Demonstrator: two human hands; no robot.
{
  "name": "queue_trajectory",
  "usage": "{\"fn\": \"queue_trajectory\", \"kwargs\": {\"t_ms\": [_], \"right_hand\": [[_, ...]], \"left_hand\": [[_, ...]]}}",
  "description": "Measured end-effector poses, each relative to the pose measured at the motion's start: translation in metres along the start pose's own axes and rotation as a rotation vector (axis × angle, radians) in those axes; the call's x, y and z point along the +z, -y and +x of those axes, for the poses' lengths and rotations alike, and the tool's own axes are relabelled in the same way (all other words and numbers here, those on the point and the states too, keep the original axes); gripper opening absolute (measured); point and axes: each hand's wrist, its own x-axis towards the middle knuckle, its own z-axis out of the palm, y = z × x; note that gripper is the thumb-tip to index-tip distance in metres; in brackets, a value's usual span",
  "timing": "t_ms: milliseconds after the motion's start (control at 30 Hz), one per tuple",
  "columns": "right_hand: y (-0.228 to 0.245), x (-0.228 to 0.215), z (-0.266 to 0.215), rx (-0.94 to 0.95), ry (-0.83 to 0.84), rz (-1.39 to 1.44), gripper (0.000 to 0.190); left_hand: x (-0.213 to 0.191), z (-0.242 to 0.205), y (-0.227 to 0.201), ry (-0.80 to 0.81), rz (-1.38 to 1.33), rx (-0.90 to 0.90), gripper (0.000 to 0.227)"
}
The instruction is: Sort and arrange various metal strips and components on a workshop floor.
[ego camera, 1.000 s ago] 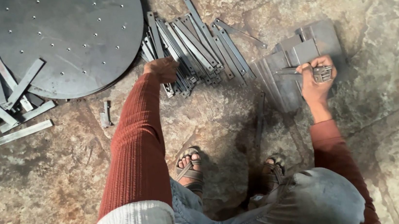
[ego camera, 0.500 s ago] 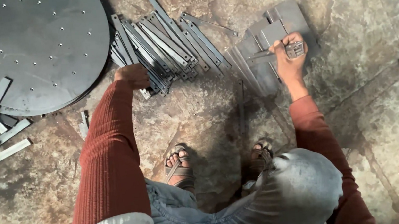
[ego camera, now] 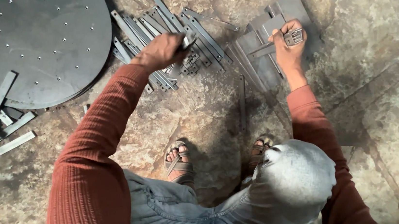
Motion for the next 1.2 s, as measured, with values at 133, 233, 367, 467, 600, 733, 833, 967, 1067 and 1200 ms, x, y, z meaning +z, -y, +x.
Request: {"fn": "queue_trajectory", "kwargs": {"t_ms": [133,233,367,467,600,733,833,967,1067,1200], "right_hand": [[-0.002,-0.001,-0.001,0.014,-0.007,-0.004,0.021],[-0.002,-0.002,-0.004,0.003,0.002,-0.017,0.021],[0.003,0.001,-0.005,-0.061,0.03,-0.048,0.021],[0.02,0.005,-0.006,-0.091,0.056,-0.055,0.024],[0.019,0.007,-0.007,-0.079,0.059,-0.042,0.025],[0.018,0.009,-0.005,-0.056,0.048,-0.05,0.022],[0.013,0.011,-0.007,-0.055,0.046,-0.049,0.021],[0.017,0.011,-0.007,-0.084,0.058,-0.095,0.021],[0.029,0.023,-0.013,-0.045,0.011,-0.174,0.025],[0.027,0.028,-0.014,-0.079,-0.033,-0.262,0.031]], "left_hand": [[-0.033,0.01,-0.061,0.02,-0.409,-0.043,0.036],[0.063,0.048,-0.035,-0.208,-0.346,0.14,0.033],[0.108,0.039,-0.051,-0.17,-0.647,0.133,0.045],[0.088,0.006,-0.08,0.041,-0.751,-0.187,0.073],[0.092,0.014,-0.078,0.018,-0.729,-0.096,0.057],[0.117,0.02,-0.077,0.018,-0.659,-0.082,0.052],[0.132,0.022,-0.077,-0.06,-0.607,0.02,0.053],[0.143,0.034,-0.08,-0.056,-0.46,0.072,0.049],[0.124,0.042,-0.087,-0.007,-0.365,0.039,0.051],[0.055,0.049,-0.112,0.153,-0.48,-0.137,0.05]]}}
